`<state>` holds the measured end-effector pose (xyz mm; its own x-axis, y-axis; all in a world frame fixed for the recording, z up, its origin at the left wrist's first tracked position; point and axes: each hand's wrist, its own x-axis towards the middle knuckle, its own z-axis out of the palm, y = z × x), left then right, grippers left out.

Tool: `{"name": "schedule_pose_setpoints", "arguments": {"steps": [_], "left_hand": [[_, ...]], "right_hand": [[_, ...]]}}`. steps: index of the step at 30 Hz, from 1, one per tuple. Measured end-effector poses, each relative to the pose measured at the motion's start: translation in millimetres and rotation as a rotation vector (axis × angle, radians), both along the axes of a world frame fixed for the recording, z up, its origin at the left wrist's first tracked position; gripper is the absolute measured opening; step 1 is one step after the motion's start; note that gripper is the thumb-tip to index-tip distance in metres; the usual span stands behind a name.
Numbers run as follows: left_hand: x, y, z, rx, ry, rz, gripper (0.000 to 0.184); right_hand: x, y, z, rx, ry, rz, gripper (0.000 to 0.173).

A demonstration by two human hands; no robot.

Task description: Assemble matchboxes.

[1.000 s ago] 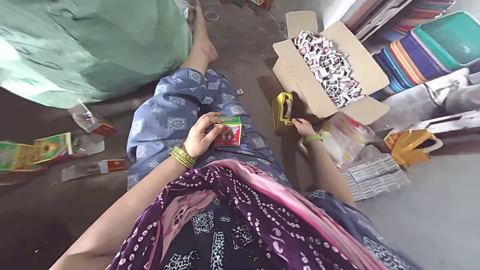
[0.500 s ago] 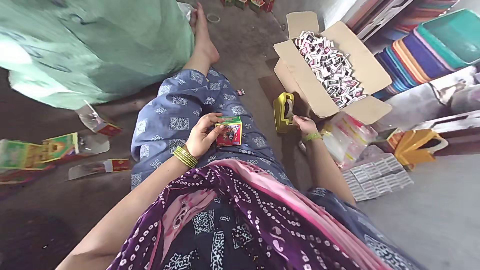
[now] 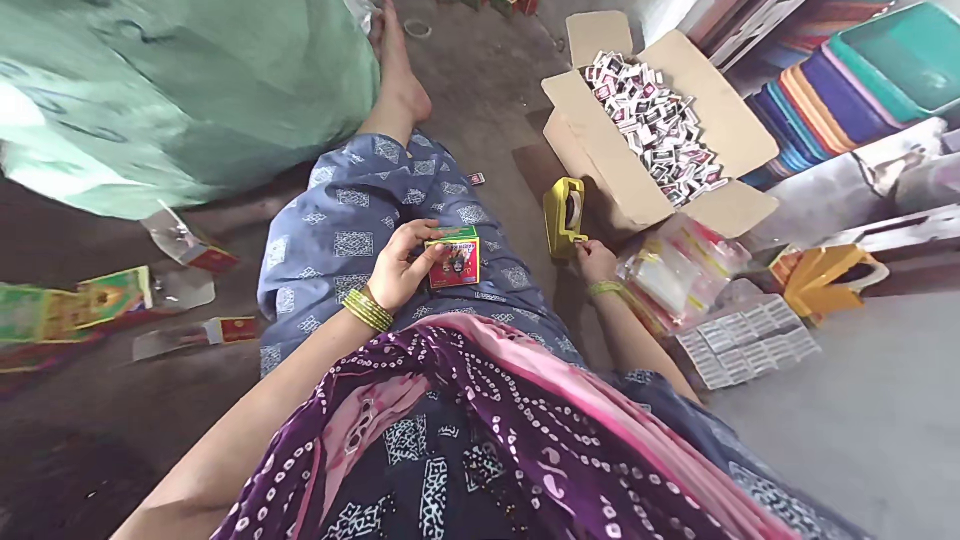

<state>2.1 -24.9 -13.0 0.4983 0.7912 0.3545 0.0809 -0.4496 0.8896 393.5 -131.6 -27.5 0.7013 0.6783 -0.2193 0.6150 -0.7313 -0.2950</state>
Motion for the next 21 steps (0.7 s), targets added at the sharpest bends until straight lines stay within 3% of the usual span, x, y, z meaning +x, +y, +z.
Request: {"name": "schedule_pose_setpoints", "arguments": {"steps": [4,6,8,11,13,16,21], "left_hand": [[1.1,-0.9,-1.2,0.002,-0.006,0.007,0.028],[2.1,0.0,-1.1,0.004,-0.026,0.013,0.027],[3.0,-0.8,0.2,-0.011,-0.033,0.025,0.024],[3.9,0.2,1.7,-0.059,-0.034,0.026,0.022],[6.6,2.0,2.0,-0.069,-0.049,0.020,0.021],[7.0,2.5,1.5,-0.050,-0.081,0.011,0.021],[2.5,2.1,0.9,-0.020,-0.078,0.016,0.022]], "right_hand": [[-1.2,0.9,1.8,-0.229,0.038,0.003,0.040],[-2.3,1.4,2.8,-0.078,0.145,0.054,0.037],[-17.8,5.3,8.3,0.213,0.305,0.197,0.031],[-72.1,19.5,32.7,0.525,0.720,0.360,0.028],[-112.9,27.4,61.0,0.584,0.906,0.456,0.027],[-160.6,40.5,85.9,0.596,0.983,0.593,0.028],[-192.0,59.9,77.3,0.559,0.900,0.576,0.021]]}}
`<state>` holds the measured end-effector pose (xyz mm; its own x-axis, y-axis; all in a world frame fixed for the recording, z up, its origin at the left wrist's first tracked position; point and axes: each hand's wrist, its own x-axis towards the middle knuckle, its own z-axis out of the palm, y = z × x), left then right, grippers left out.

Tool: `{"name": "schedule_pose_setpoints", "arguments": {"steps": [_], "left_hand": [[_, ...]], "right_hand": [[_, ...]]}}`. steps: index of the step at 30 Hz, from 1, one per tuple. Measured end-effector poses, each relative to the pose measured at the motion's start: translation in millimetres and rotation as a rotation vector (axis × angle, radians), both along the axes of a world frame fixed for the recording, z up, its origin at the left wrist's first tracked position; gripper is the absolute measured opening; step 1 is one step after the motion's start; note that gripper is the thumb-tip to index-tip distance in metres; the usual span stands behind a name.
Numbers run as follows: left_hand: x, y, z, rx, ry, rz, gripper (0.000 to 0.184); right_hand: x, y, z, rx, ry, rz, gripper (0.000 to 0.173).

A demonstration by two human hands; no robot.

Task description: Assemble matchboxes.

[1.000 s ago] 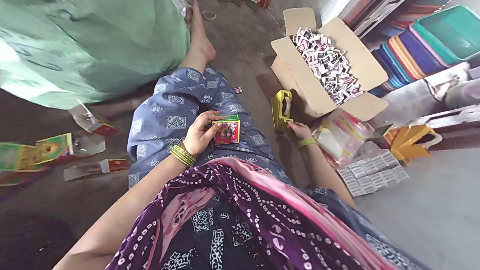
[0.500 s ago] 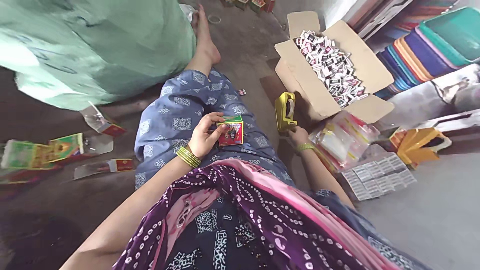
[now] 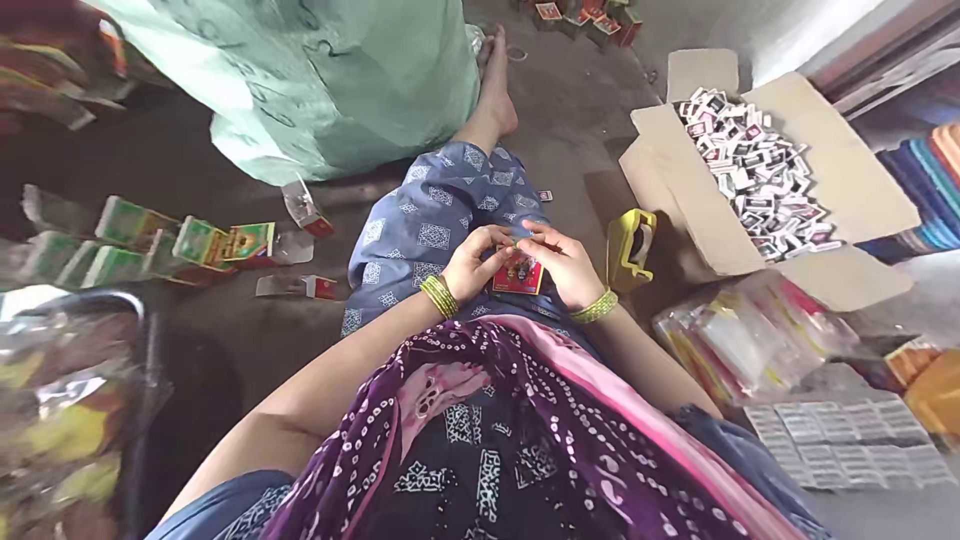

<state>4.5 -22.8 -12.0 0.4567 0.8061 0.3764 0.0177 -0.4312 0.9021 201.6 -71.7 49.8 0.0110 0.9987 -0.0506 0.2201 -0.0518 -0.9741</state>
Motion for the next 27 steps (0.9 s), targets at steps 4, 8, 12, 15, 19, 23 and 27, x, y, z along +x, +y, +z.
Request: {"name": "schedule_pose_setpoints", "arguments": {"steps": [4,8,12,15,19,23,27], "left_hand": [[1.1,0.0,1.7,0.038,0.029,0.015,0.027],[8.1,-2.1,5.5,0.083,0.087,0.076,0.036],[7.5,-3.6,6.7,0.107,0.094,0.089,0.040],[5.7,-6.9,9.3,0.131,0.106,0.053,0.045],[2.4,-8.5,6.7,0.061,0.109,0.025,0.052],[0.9,-1.5,7.2,-0.044,-0.067,0.001,0.056],[4.2,-2.6,9.3,-0.175,-0.110,0.040,0.055]], "right_hand": [[1.0,3.3,-12.3,0.029,-0.055,-0.053,0.020],[-1.1,2.5,-14.3,0.039,-0.040,-0.103,0.015],[-7.9,5.3,-11.7,-0.033,0.005,-0.228,0.023],[-4.1,12.9,-11.8,-0.093,-0.019,-0.273,0.052],[10.8,10.7,-4.5,0.015,-0.062,-0.025,0.034],[31.4,8.6,-8.8,0.167,-0.266,0.274,0.052],[49.4,5.0,-11.0,0.130,-0.108,-0.151,0.061]]}}
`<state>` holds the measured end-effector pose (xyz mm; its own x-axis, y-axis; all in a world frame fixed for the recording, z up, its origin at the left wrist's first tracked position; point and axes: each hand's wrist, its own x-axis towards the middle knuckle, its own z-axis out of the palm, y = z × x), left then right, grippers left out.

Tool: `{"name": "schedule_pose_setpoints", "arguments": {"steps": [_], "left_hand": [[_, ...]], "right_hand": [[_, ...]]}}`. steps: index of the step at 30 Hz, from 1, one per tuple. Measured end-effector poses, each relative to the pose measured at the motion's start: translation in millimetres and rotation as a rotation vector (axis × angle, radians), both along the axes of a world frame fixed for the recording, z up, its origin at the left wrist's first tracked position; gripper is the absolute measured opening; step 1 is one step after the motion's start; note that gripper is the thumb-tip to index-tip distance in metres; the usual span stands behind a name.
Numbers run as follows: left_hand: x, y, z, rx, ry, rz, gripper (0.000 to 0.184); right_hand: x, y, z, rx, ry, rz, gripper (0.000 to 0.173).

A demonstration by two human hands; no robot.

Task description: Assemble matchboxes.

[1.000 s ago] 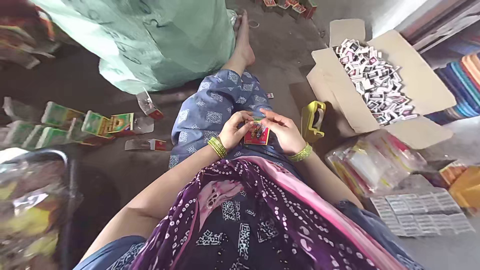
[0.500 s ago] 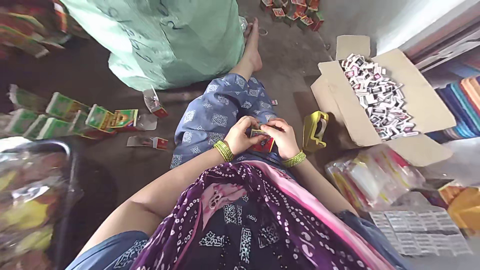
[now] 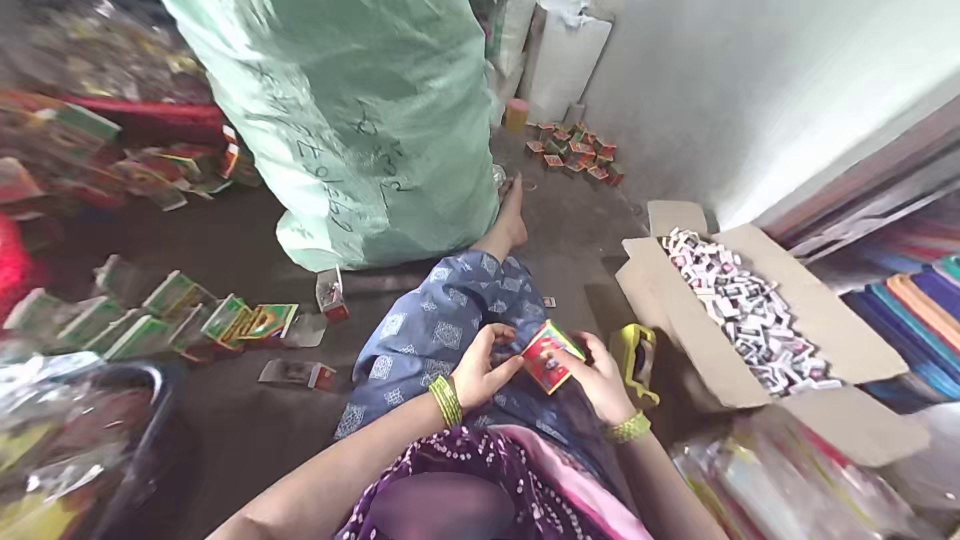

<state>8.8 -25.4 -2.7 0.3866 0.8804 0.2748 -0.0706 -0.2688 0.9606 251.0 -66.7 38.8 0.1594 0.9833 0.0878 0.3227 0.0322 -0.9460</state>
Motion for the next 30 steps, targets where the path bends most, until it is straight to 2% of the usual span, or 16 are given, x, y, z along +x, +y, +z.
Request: {"name": "schedule_pose_setpoints", "arguments": {"steps": [2,4,5,7,9,11,13,15,18,21,23,24,27,30], "left_hand": [[-0.6,0.4,0.4,-0.041,0.022,0.027,0.051],[-2.1,0.0,1.9,-0.086,0.024,0.033,0.048],[-2.9,-0.1,2.2,-0.103,0.025,0.030,0.047],[-4.2,-0.1,3.5,-0.125,0.025,0.025,0.047],[-5.1,0.9,4.6,-0.148,0.029,0.022,0.046],[-6.3,2.4,5.5,-0.156,0.044,0.018,0.043],[-6.8,4.2,5.8,-0.153,0.065,0.010,0.040],[-6.5,6.4,4.4,-0.141,0.082,0.007,0.037],[-6.3,11.5,-0.3,-0.098,0.097,0.009,0.033],[-7.1,11.1,1.5,-0.107,0.104,-0.003,0.031],[-7.0,10.9,4.5,-0.102,0.103,-0.005,0.030],[-7.0,11.2,4.1,-0.090,0.094,-0.002,0.029],[-8.0,13.4,-0.4,-0.043,0.061,0.021,0.027],[-15.0,14.2,6.0,-0.011,0.033,0.040,0.026]], "right_hand": [[21.7,8.7,-2.6,0.020,-0.034,-0.211,0.069],[51.6,16.4,-7.4,-0.055,-0.309,-0.301,0.069],[64.6,18.7,-8.4,-0.171,-0.456,-0.297,0.065],[80.4,24.0,-9.4,-0.538,-0.704,-0.186,0.052],[87.9,28.9,-21.3,-0.872,-0.875,0.021,0.044],[95.3,36.7,-40.0,-1.043,-0.927,0.223,0.044],[98.1,56.6,-42.9,-1.082,-0.904,0.271,0.043],[96.5,93.9,-19.2,-1.010,-0.770,0.204,0.041],[105.6,182.3,40.6,-0.613,-0.226,-0.051,0.036],[114.6,259.1,140.5,-0.058,-0.224,-0.474,0.043],[108.9,285.3,186.7,0.122,-0.165,-0.591,0.051],[101.5,290.8,197.8,0.163,-0.163,-0.586,0.052],[65.8,283.3,181.8,0.172,-0.222,-0.397,0.051],[15.7,238.2,125.9,0.062,-0.375,-0.093,0.045]]}}
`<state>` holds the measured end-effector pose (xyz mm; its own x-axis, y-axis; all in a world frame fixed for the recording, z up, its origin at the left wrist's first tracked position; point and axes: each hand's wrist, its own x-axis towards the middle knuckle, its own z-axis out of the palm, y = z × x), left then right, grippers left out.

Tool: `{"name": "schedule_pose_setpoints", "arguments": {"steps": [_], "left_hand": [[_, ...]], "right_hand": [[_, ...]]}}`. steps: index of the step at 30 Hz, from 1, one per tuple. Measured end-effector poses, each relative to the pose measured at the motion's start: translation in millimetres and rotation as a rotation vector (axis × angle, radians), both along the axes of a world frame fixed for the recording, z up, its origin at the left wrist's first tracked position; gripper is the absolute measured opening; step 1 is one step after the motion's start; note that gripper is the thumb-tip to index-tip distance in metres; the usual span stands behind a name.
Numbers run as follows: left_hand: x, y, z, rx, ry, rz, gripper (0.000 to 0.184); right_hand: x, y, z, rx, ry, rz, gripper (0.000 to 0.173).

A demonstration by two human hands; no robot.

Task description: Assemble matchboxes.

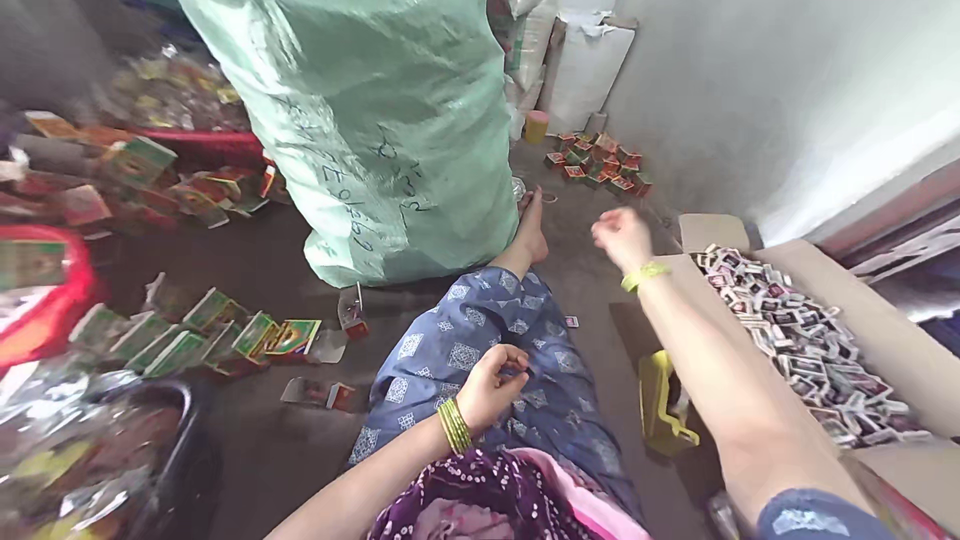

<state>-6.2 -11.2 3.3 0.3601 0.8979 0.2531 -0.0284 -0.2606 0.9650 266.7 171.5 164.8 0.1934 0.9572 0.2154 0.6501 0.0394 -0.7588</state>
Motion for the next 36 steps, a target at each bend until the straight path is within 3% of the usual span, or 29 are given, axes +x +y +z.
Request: {"name": "schedule_pose_setpoints", "arguments": {"steps": [5,8,13,17,20,23,27,29,31,32,34,36], "left_hand": [[-43.5,1.0,24.4,0.069,0.020,0.174,0.023],[-96.2,-0.1,27.5,0.085,0.163,0.358,0.023],[-195.6,-19.4,16.6,-0.125,0.636,0.681,0.024],[-250.3,-43.7,5.3,-0.325,1.081,0.801,0.031],[-260.5,-55.3,-4.2,-0.469,1.199,0.847,0.037],[-254.3,-59.4,-13.3,-0.461,1.147,0.894,0.053],[-236.5,-54.7,-11.5,-0.470,1.001,1.099,0.056],[-233.8,-50.1,-16.9,-0.457,0.831,1.225,0.074],[-234.2,-46.1,-30.0,-0.458,0.533,1.331,0.098],[-235.1,-45.5,-34.5,-0.499,0.395,1.344,0.101],[-242.9,-47.4,-48.3,-0.595,0.243,1.279,0.079],[-248.0,-49.4,-51.8,-0.628,0.253,1.193,0.047]], "right_hand": [[-53.3,-97.5,-112.7,-0.254,-0.109,0.420,0.038],[-65.1,-137.6,-157.7,-0.269,-0.116,0.505,0.035],[-67.2,-163.8,-177.8,0.022,-0.191,0.476,0.027],[-68.0,-166.1,-175.9,0.007,-0.053,0.478,0.031],[-66.7,-165.8,-181.7,0.031,-0.051,0.496,0.030],[-66.5,-165.5,-185.0,0.050,-0.059,0.494,0.030],[-65.4,-167.2,-185.4,0.074,-0.060,0.493,0.029],[-64.4,-167.6,-186.3,0.094,-0.054,0.491,0.028],[-62.5,-168.0,-185.9,0.099,-0.053,0.480,0.027],[-62.0,-167.8,-186.3,0.105,-0.051,0.476,0.027],[-62.0,-168.0,-187.4,0.112,-0.043,0.475,0.026],[-63.2,-168.2,-186.7,0.109,-0.047,0.472,0.026]]}}
